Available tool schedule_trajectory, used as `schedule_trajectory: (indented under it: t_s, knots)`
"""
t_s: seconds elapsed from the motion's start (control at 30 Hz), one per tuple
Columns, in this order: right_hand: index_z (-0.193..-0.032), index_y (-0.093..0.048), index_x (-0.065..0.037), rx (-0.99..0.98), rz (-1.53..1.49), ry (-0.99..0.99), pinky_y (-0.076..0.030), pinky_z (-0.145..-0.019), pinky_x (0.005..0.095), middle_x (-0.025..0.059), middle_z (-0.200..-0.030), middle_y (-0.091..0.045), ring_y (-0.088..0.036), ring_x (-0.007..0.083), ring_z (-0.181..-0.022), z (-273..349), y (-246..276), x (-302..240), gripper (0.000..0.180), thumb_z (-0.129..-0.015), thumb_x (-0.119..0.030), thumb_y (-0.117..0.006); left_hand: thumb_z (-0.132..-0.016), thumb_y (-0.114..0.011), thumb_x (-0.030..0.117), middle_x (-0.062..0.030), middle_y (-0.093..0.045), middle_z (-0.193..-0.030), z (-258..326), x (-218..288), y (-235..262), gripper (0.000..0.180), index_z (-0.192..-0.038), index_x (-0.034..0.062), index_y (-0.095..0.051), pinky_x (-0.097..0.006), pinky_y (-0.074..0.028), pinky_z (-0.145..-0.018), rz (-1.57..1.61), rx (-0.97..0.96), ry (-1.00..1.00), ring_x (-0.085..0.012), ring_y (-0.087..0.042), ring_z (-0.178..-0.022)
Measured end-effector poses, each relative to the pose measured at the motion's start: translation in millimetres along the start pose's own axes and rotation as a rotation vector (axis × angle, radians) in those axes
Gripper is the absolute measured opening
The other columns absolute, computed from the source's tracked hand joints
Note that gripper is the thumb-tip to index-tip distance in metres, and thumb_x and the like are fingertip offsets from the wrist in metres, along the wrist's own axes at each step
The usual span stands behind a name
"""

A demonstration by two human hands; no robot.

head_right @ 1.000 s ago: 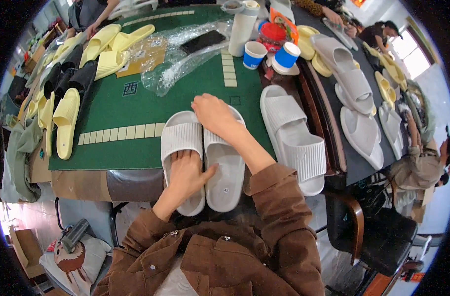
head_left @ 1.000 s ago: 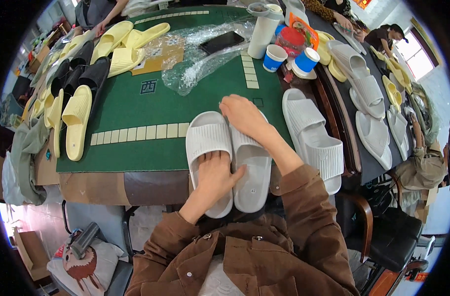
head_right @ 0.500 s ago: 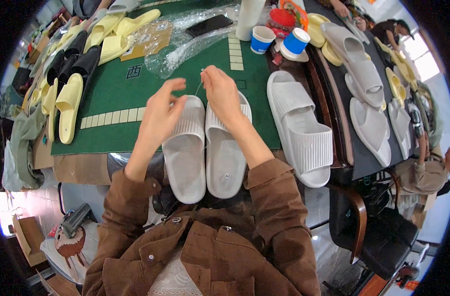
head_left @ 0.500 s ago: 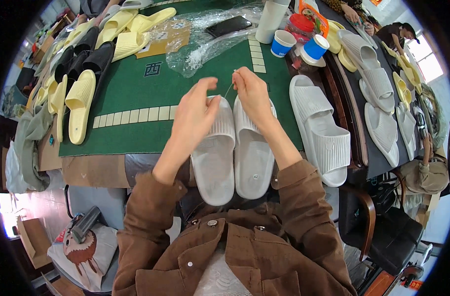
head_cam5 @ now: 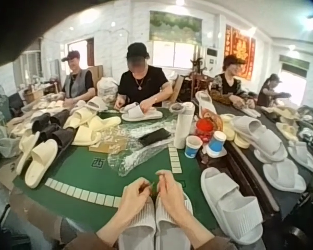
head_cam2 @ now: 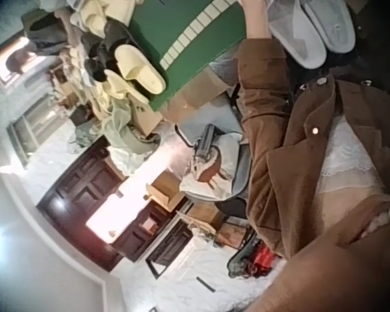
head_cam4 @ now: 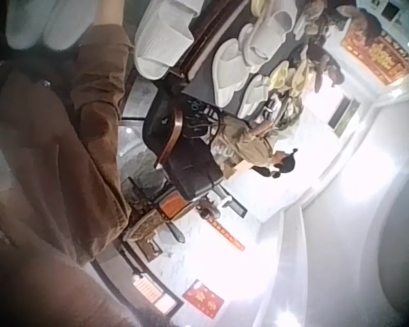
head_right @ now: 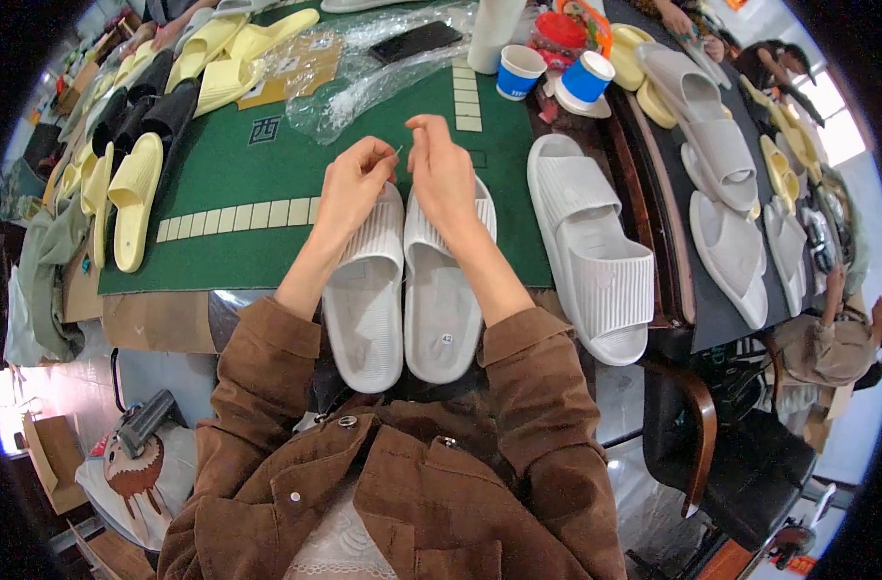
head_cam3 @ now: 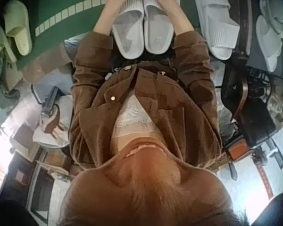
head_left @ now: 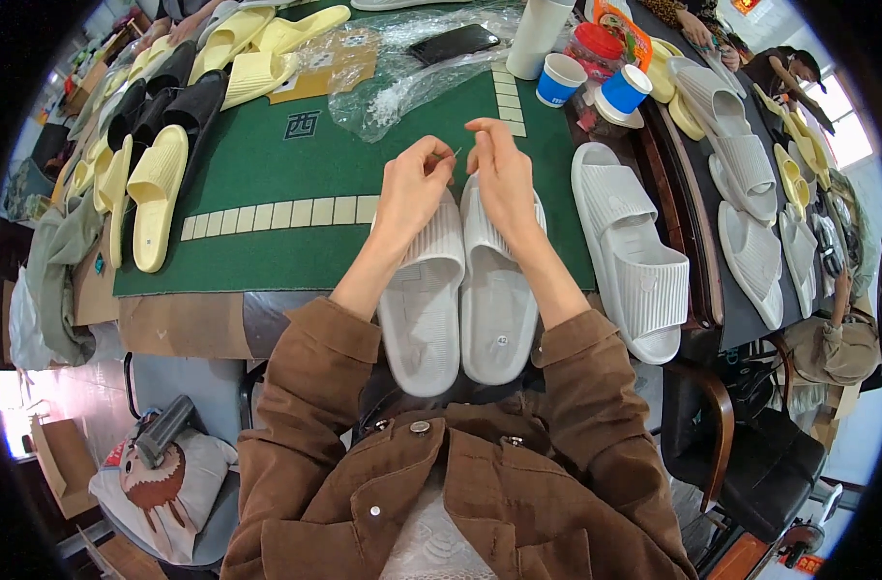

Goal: Assembling, stitching, and inspecting various pairs of slippers at a production table.

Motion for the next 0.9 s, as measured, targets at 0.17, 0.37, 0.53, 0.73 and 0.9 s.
schedule_trajectory:
  t_s: [0.17, 0.37, 0.53, 0.73, 0.9]
  knots:
    - [-0.103, -0.050, -0.007, 0.052, 0.046, -0.106, -0.045, -0.058, 0.0465, 0.0186, -0.074, -0.063, -0.063, 0.0375, -0.066, 4, 3, 3, 0.013, -0.097, -0.017, -0.045, -0.085, -0.058, 0.010, -0.0128, -0.065, -0.072, 3, 2, 6, 0.012, -0.089, -0.0011, -0.062, -0.032, -0.048, -0.061, -0.026, 0.072, -0.015, -0.0182, -0.064, -0.064]
    - [-0.095, -0.055, -0.002, 0.017, 0.043, 0.017, -0.045, -0.056, 0.0361, 0.0142, -0.072, -0.060, -0.059, 0.0258, -0.060, 3, 0, -1, 0.010, -0.094, -0.010, -0.050, -0.085, -0.060, 0.009, -0.0105, -0.065, -0.069, 4, -4, 0, 0.011, -0.089, -0.0008, -0.062, -0.030, -0.048, -0.061, 0.046, 0.070, 0.019, -0.0168, -0.062, -0.063]
    - [-0.095, -0.064, 0.000, 0.070, -0.065, -0.001, -0.044, -0.056, 0.0272, 0.0087, -0.074, -0.064, -0.055, 0.0123, -0.060, 1, 4, 7, 0.012, -0.089, -0.008, -0.057, -0.089, -0.056, 0.009, -0.0014, -0.064, -0.077, 0, -4, 4, 0.011, -0.091, 0.0009, -0.064, -0.022, -0.045, -0.060, 0.118, 0.090, -0.035, -0.0071, -0.059, -0.070]
    - [-0.094, -0.069, -0.001, 0.029, -0.113, -0.068, -0.043, -0.057, 0.0236, 0.0041, -0.075, -0.065, -0.053, 0.0079, -0.062, -1, 2, 18, 0.013, -0.087, -0.010, -0.061, -0.089, -0.057, 0.009, -0.0018, -0.064, -0.078, 0, -3, 0, 0.012, -0.094, 0.0014, -0.064, -0.022, -0.045, -0.061, 0.097, 0.057, -0.031, -0.0073, -0.058, -0.070]
    - [-0.094, -0.070, -0.003, -0.020, -0.147, -0.071, -0.044, -0.060, 0.0241, 0.0037, -0.078, -0.066, -0.054, 0.0077, -0.066, 0, -2, 19, 0.014, -0.087, -0.012, -0.061, -0.090, -0.056, 0.011, -0.0017, -0.065, -0.080, 1, -8, 0, 0.013, -0.094, 0.0012, -0.064, -0.022, -0.045, -0.062, 0.074, 0.032, -0.002, -0.0075, -0.058, -0.072]
Point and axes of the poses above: each hand's wrist, its own z-axis away from the middle knuckle, its own y-axis out of the back of the hand, x = y × z, the point moved 8 cm from there along -z, towards the middle knuckle
